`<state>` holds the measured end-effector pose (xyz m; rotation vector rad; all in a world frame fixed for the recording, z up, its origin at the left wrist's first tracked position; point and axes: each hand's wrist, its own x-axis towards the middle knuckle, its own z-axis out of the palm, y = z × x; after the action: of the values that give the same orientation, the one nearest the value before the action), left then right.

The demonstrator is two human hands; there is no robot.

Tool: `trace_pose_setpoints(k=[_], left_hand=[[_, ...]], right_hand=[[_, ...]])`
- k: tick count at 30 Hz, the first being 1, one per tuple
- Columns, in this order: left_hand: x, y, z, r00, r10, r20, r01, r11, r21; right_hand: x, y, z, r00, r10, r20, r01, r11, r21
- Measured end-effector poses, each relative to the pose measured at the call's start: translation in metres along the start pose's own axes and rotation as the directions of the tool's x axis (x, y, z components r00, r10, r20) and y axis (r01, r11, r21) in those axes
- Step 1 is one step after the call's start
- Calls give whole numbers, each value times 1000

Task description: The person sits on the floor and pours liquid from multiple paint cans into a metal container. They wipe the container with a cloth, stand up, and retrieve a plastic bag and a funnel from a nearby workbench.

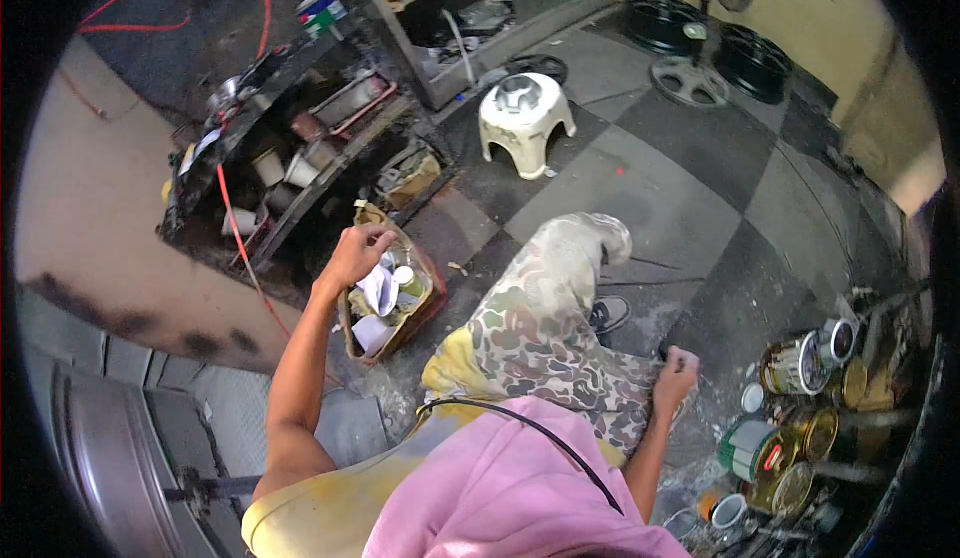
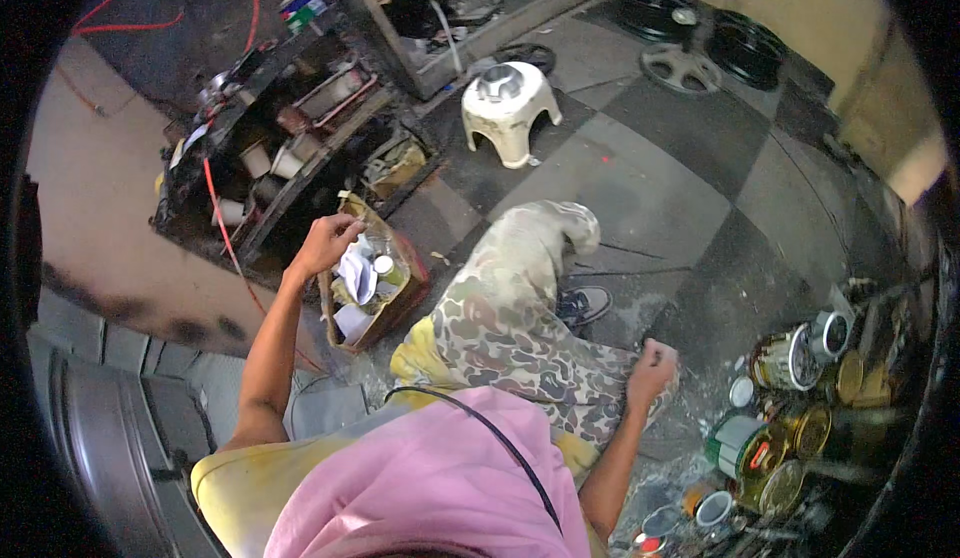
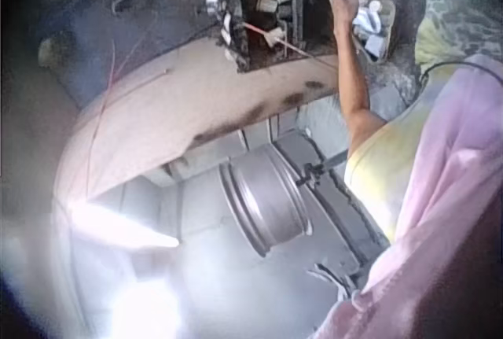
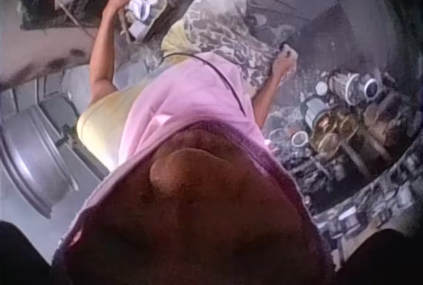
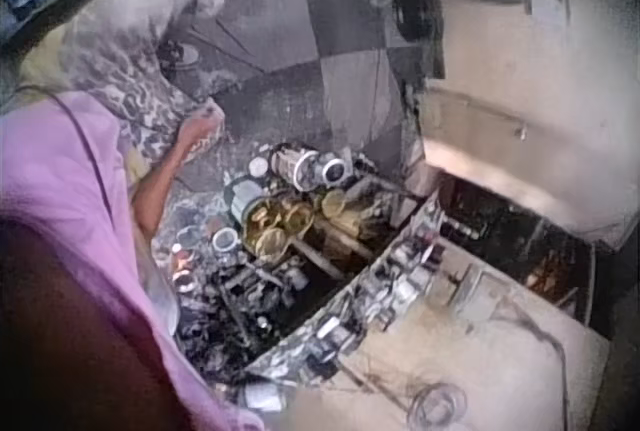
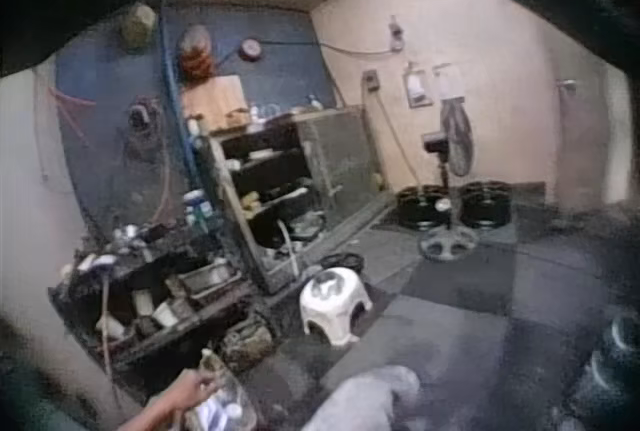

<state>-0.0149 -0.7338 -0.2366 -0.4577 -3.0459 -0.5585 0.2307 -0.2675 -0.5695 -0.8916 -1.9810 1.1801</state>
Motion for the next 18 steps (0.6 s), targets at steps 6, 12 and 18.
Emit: trace_pose_setpoints(k=[6,12,18], left_hand=[[35,139,49,891,442,106,-416,887,-201],[43,224,115,745,660,94,-634,745,-208],[79,250,131,502,830,244,-845,530,-66]], right_hand=[[-18,154,-98,906,388,-168,-421,861,-285],[-121,234,-72,734,643,216,-455,703,-547],[-172,209,-19,654,691,308,-523,707,-476]])
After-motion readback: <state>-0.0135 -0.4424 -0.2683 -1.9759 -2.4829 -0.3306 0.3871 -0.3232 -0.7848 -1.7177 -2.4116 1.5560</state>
